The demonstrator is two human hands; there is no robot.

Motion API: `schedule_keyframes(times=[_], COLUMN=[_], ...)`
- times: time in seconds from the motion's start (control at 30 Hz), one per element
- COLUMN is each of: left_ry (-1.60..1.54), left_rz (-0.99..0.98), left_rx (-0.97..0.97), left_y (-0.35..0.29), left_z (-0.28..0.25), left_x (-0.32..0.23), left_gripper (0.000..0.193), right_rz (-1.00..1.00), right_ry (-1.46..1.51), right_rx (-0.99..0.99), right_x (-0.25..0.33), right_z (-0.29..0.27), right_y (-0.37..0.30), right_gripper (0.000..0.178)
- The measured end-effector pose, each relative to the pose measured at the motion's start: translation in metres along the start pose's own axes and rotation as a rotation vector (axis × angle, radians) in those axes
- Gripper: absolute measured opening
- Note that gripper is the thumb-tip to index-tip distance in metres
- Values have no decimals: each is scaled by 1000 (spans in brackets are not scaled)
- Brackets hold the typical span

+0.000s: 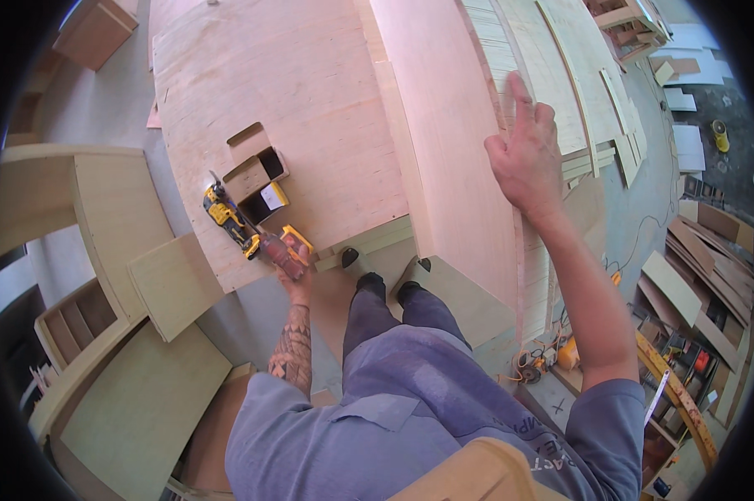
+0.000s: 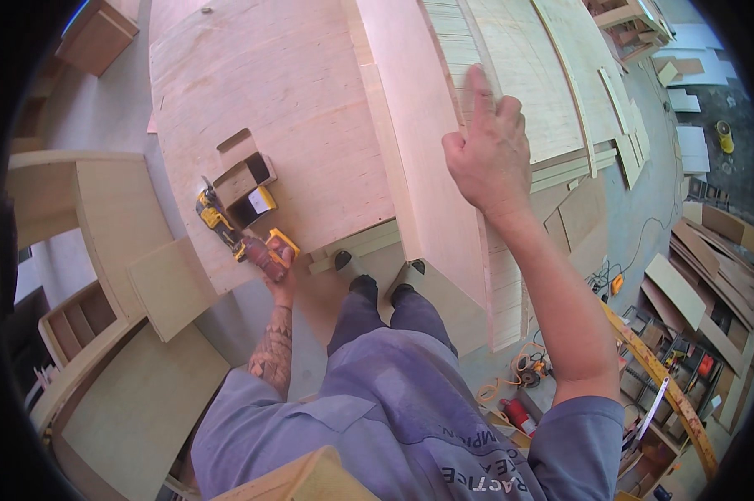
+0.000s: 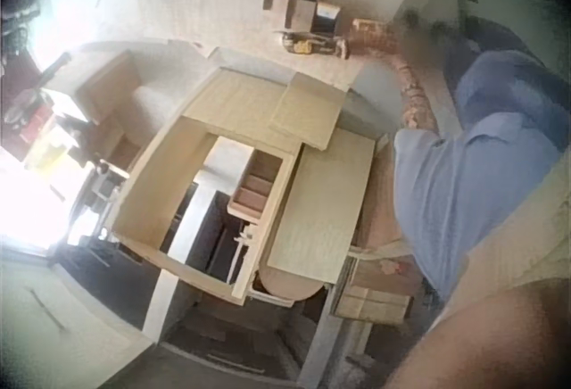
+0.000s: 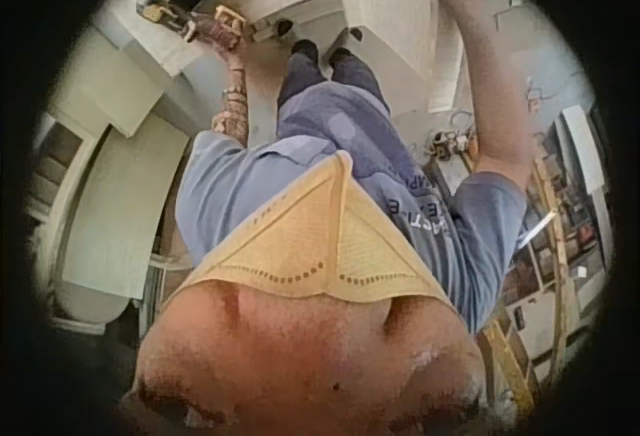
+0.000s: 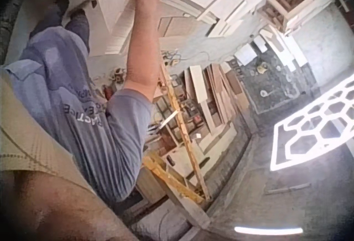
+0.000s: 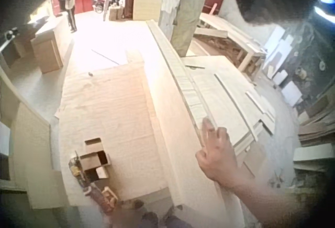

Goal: Assembling wooden cabinet parts using a power drill and other hand tools.

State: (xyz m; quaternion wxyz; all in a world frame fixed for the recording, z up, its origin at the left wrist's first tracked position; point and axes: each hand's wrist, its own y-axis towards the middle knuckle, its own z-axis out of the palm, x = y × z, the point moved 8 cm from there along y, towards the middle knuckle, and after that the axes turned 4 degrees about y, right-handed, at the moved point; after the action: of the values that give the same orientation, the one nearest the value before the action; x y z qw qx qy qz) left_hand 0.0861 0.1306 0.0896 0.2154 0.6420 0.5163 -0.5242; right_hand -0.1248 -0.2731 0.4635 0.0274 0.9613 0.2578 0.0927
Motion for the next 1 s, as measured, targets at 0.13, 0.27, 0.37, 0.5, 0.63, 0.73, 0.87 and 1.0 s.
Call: schedule_keyframes(times=[0.13,0.27,0.37,0.5,0.63,0.73,0.87,1.0], left_ry=[203,186,283,218,375,462,598,683], left_rz=[200,362,687,708,98,126,138,143], left_rx=[187,389,459,429,541,577,649,675], left_y=[-11,17,56,120,169,198,204,208], left_z=[21,82,142,209,269,294,324,340], left_x=[-37,-105,-167,-224,-220,-234,-256,-268], left_gripper=[35,35,66,54,37,42,45,48], right_rz=[-16,-20,-15,-8,-1,19,45,40], right_ry=[-9,-12,-2,9,-4,43,69,82], right_rx=[-16,-32,-17,-28,-27,-6,44,37], right_x=[-4,-3,0,2,0,1,-4,-4], right_z=[-2,0,-2,-3,-6,-7,-4,-5], right_y=[-2,-2,0,1,0,1,0,-1], right_gripper=[85,84,84,85,85,86,89,90])
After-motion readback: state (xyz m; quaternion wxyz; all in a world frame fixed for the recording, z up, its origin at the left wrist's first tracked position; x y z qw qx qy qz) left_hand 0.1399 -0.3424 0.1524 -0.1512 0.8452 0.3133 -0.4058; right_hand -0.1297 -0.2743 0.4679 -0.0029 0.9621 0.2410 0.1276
